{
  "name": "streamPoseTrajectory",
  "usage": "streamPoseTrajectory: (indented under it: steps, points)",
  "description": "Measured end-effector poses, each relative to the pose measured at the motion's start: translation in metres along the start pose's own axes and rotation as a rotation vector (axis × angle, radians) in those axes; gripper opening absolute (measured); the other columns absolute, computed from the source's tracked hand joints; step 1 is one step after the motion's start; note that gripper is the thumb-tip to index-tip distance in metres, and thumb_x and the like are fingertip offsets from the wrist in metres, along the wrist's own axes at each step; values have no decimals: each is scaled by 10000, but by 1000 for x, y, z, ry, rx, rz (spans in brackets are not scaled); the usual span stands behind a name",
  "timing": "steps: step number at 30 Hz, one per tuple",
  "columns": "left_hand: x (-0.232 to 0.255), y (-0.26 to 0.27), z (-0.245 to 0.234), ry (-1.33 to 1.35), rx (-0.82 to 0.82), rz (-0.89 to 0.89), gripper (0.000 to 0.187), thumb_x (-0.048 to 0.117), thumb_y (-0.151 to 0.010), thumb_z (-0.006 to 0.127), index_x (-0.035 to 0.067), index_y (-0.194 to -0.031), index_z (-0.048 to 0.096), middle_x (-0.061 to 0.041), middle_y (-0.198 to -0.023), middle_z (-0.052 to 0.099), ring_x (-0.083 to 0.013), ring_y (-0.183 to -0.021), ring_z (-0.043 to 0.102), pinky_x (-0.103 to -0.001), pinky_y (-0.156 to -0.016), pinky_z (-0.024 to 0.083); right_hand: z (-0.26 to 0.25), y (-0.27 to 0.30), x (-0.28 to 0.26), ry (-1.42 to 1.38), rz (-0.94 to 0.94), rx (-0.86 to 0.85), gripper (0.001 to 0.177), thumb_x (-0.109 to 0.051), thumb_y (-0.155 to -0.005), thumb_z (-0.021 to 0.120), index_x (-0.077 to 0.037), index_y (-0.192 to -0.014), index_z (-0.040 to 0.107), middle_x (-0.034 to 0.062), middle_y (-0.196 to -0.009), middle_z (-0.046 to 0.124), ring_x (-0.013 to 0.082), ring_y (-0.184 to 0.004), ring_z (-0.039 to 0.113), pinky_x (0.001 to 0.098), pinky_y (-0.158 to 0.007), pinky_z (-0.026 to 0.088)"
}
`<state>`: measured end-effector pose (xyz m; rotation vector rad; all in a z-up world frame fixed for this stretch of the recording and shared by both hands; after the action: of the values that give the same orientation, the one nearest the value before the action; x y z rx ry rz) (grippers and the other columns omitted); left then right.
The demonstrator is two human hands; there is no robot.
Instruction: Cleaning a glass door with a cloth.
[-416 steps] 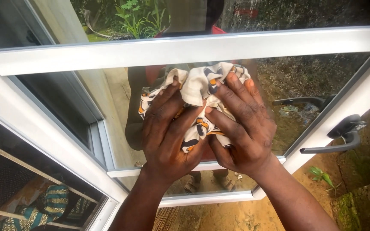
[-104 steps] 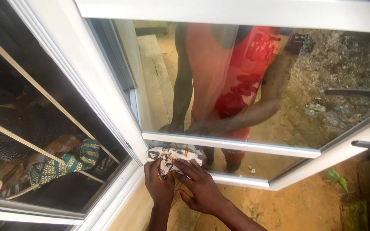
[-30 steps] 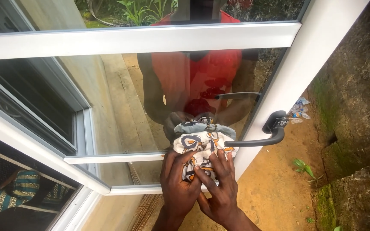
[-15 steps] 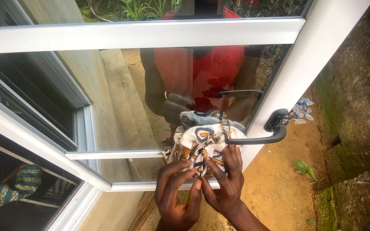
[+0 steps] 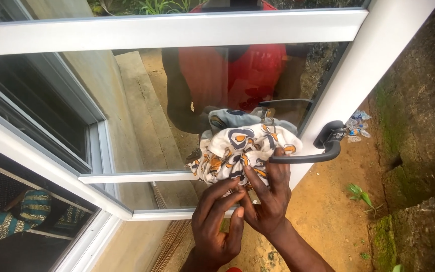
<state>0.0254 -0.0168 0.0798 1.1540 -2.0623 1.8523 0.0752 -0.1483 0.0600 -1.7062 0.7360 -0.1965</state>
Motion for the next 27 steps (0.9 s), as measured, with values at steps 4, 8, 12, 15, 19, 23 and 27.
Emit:
streamPoseTrajectory:
  steps: [4, 8, 12, 15, 19, 23, 27]
  points:
    - [-17, 6, 7, -62, -39, 54, 310, 6, -976, 590, -2, -1276, 666, -191, -1395, 633, -361, -1354, 636, -456, -1126, 534, 2, -2, -1, 20, -1, -34, 505, -185, -952, 715, -186, -1445, 603, 138, -1690, 316, 395, -1619, 227, 702, -1306, 224]
    - [-35, 10, 17, -297, -89, 169, 404, 25, -969, 604, 26, -1371, 647, -166, -1531, 529, -409, -1540, 365, -541, -1257, 338, 8, -1, 1, 36, -31, -101, 525, -204, -980, 692, -173, -1489, 564, 155, -1707, 264, 402, -1630, 184, 699, -1313, 193]
    - [-44, 1, 16, -472, -101, 279, 415, 107, -982, 662, 102, -1396, 644, -132, -1603, 453, -378, -1593, 203, -641, -1291, 154, 16, 0, 2, 107, -102, -220, 570, -337, -1028, 627, -182, -1554, 475, 174, -1714, 211, 390, -1627, 123, 698, -1310, 86]
    - [-46, -13, 10, -532, -72, 370, 420, 286, -985, 715, 165, -1382, 650, -83, -1603, 448, -306, -1602, 171, -709, -1284, 85, 17, -4, 1, 134, -142, -345, 633, -424, -1060, 585, -151, -1601, 402, 206, -1712, 199, 409, -1618, 91, 693, -1297, 50]
    - [-64, -13, 11, -470, -66, 366, 445, 414, -1009, 723, 169, -1373, 648, -77, -1613, 447, -290, -1610, 171, -731, -1293, 78, 19, -13, -7, 139, -178, -393, 693, -502, -1072, 558, -128, -1618, 354, 233, -1697, 197, 410, -1615, 71, 708, -1300, 32]
    - [-67, -14, 12, -486, 55, 373, 470, 490, -1035, 703, 188, -1383, 611, -74, -1616, 435, -282, -1625, 181, -712, -1310, 82, 23, -19, -14, 166, -197, -449, 778, -597, -1068, 515, -76, -1615, 325, 313, -1661, 215, 449, -1595, 82, 708, -1274, 40]
    - [-67, -17, 10, -426, 152, 334, 518, 561, -1038, 601, 186, -1393, 561, -84, -1608, 439, -269, -1624, 204, -697, -1320, 92, 24, -26, -26, 219, -184, -491, 778, -581, -1070, 508, -45, -1607, 335, 362, -1639, 227, 473, -1580, 101, 706, -1263, 18]
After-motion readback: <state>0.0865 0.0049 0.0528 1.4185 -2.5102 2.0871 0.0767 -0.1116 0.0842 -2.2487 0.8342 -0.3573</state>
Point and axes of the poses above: each hand's wrist, its own y-axis away from the middle knuckle, its own z-axis out of the palm, x = y × z, the point moved 9 cm from there along -y, towards the middle knuckle
